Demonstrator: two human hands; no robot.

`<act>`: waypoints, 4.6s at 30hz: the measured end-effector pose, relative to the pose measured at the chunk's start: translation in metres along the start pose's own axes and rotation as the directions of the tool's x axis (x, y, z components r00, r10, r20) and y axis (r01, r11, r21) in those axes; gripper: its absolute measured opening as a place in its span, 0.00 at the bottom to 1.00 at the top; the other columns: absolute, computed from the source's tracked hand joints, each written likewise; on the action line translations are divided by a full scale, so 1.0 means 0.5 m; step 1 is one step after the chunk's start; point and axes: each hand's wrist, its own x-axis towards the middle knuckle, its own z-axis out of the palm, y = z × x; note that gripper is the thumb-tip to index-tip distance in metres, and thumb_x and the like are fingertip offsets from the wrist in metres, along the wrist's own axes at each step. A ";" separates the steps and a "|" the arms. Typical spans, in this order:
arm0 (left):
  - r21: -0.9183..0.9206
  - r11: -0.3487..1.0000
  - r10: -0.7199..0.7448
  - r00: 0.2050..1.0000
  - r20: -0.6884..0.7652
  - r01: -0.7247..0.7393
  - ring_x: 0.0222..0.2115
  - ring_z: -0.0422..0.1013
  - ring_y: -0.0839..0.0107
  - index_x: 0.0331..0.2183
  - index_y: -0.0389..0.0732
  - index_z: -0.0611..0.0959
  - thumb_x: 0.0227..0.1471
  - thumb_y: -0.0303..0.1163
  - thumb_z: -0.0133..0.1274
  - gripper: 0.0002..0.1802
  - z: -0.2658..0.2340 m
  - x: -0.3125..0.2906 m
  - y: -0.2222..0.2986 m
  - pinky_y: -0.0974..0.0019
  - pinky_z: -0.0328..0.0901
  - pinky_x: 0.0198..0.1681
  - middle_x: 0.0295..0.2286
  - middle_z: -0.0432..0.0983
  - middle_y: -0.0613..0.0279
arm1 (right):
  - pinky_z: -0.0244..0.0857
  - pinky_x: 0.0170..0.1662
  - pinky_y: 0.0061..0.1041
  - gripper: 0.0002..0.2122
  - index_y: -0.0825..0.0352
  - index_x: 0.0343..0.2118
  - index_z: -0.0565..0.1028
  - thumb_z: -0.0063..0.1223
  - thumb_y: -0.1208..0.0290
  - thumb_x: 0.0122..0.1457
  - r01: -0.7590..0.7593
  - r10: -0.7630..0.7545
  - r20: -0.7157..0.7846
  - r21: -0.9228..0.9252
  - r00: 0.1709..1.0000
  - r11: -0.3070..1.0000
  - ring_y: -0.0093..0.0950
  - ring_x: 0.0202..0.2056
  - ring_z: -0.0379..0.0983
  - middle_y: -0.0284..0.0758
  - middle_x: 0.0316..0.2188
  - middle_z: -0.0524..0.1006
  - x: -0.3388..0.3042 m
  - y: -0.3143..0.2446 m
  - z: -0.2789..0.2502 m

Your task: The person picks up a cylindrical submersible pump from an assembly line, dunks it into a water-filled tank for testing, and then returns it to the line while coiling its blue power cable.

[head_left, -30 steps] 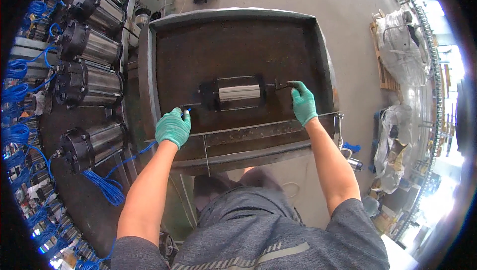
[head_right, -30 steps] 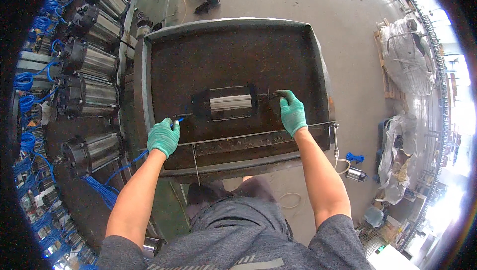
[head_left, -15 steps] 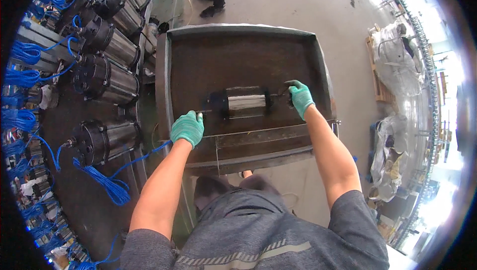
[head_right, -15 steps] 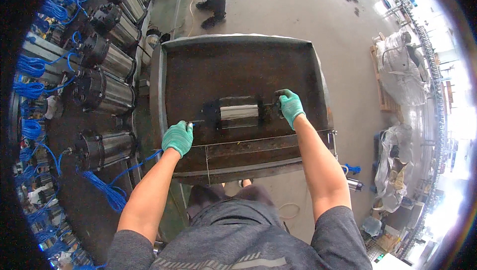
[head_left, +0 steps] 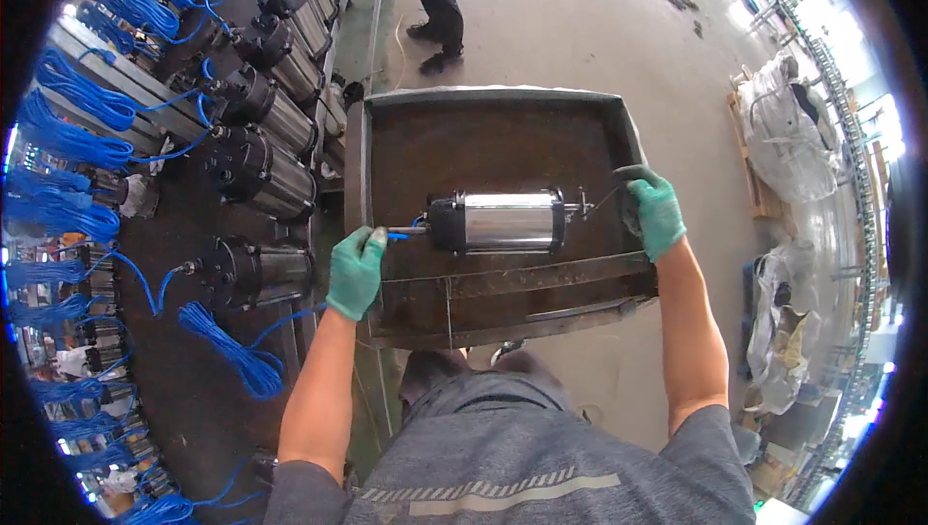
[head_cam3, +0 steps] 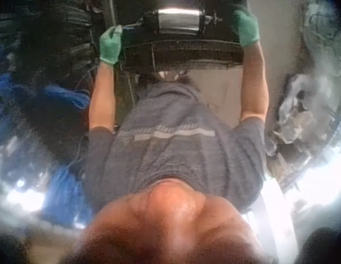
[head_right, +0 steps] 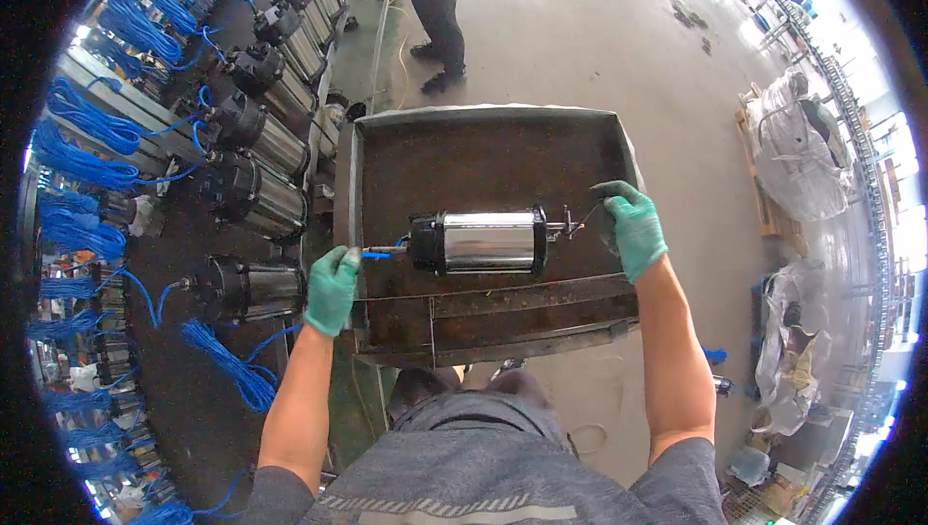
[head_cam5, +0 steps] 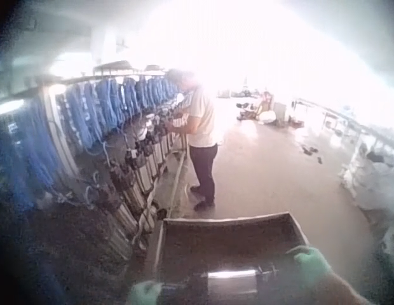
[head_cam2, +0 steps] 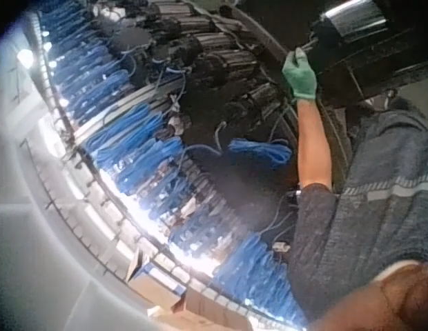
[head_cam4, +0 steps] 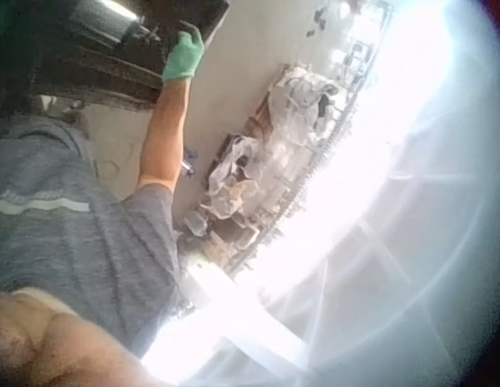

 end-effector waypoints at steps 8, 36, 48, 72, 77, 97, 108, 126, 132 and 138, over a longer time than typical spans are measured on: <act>-0.433 0.896 -0.131 0.991 -0.038 0.102 0.16 0.62 0.85 0.28 0.46 0.78 0.61 0.41 0.58 0.13 -0.130 -0.159 0.154 0.77 0.54 0.17 0.19 0.67 0.76 | 0.47 0.14 0.16 0.12 0.70 0.41 0.77 0.42 0.74 0.62 0.083 -0.089 0.094 0.071 0.992 0.994 0.14 0.13 0.53 0.23 0.15 0.63 -0.144 -0.129 -0.029; -0.275 0.927 -0.289 0.953 -0.088 0.255 0.14 0.60 0.83 0.24 0.45 0.74 0.60 0.48 0.58 0.20 -0.038 -0.430 0.012 0.76 0.53 0.16 0.16 0.65 0.73 | 0.57 0.20 0.18 0.10 0.65 0.40 0.78 0.42 0.75 0.63 0.037 -0.012 0.183 -0.137 0.983 0.990 0.15 0.18 0.61 0.25 0.20 0.69 -0.247 0.079 -0.061; 0.558 0.739 -0.342 0.924 -0.171 0.377 0.59 0.65 0.48 0.61 0.30 0.67 0.54 0.40 0.61 0.40 0.003 -0.521 -0.272 0.54 0.58 0.64 0.58 0.67 0.40 | 0.73 0.31 0.26 0.13 0.67 0.50 0.71 0.43 0.73 0.64 -0.367 0.423 0.345 -0.218 0.838 0.904 0.26 0.32 0.80 0.37 0.35 0.81 -0.401 0.213 -0.202; 0.615 0.774 0.092 0.987 0.130 -0.153 0.52 0.69 0.54 0.57 0.41 0.74 0.43 0.31 0.70 0.39 -0.032 -0.272 -0.051 0.57 0.65 0.57 0.51 0.74 0.51 | 0.71 0.44 0.46 0.17 0.61 0.50 0.72 0.57 0.63 0.59 -0.088 -0.027 -0.118 -0.859 0.993 0.505 0.51 0.42 0.77 0.48 0.39 0.81 -0.233 0.522 -0.254; 0.357 0.932 -0.182 0.927 0.327 0.057 0.48 0.72 0.65 0.54 0.39 0.77 0.47 0.28 0.68 0.32 -0.055 -0.259 -0.038 0.62 0.67 0.54 0.47 0.77 0.57 | 0.71 0.45 0.45 0.18 0.64 0.50 0.71 0.57 0.63 0.60 -0.156 0.073 -0.138 -0.882 0.988 0.445 0.50 0.42 0.77 0.47 0.40 0.81 -0.241 0.481 -0.249; 0.066 0.989 -0.151 0.871 0.468 0.136 0.41 0.74 0.73 0.51 0.34 0.80 0.57 0.38 0.63 0.24 -0.077 -0.210 -0.090 0.66 0.69 0.49 0.41 0.80 0.60 | 0.68 0.33 0.32 0.14 0.63 0.46 0.74 0.59 0.62 0.63 0.071 0.492 0.446 -0.790 0.748 0.609 0.24 0.28 0.67 0.32 0.28 0.74 -0.073 0.271 -0.101; 0.056 0.752 -0.647 0.718 0.258 0.657 0.20 0.72 0.70 0.36 0.40 0.85 0.63 0.48 0.52 0.20 -0.029 -0.181 -0.083 0.64 0.68 0.24 0.20 0.74 0.62 | 0.72 0.38 0.40 0.12 0.64 0.36 0.74 0.60 0.63 0.55 0.570 -0.123 0.564 -0.821 0.817 0.021 0.44 0.36 0.78 0.42 0.36 0.80 -0.103 0.353 -0.074; 0.276 0.868 -0.482 0.832 0.275 0.412 0.29 0.77 0.68 0.46 0.38 0.82 0.57 0.53 0.58 0.28 -0.027 -0.181 -0.104 0.62 0.73 0.31 0.30 0.80 0.56 | 0.60 0.27 0.17 0.11 0.63 0.45 0.77 0.51 0.62 0.67 -0.316 0.384 0.363 -0.234 0.849 0.919 0.14 0.28 0.67 0.23 0.31 0.76 -0.112 0.293 -0.047; 0.407 0.840 0.138 0.867 0.478 -0.358 0.44 0.75 0.64 0.49 0.36 0.80 0.57 0.42 0.60 0.24 -0.075 -0.218 -0.097 0.60 0.69 0.50 0.41 0.78 0.49 | 0.68 0.36 0.20 0.12 0.66 0.46 0.77 0.54 0.78 0.59 -0.245 0.269 0.428 -0.113 0.863 0.963 0.16 0.33 0.71 0.25 0.35 0.76 -0.114 0.371 -0.107; 0.088 0.676 -0.710 0.614 0.345 0.732 0.25 0.74 0.67 0.37 0.31 0.84 0.63 0.51 0.51 0.28 -0.014 -0.156 -0.094 0.62 0.69 0.36 0.22 0.79 0.57 | 0.72 0.41 0.20 0.16 0.68 0.51 0.75 0.55 0.74 0.60 -0.379 0.356 0.366 -0.011 0.860 0.926 0.21 0.35 0.74 0.28 0.38 0.78 -0.111 0.314 -0.072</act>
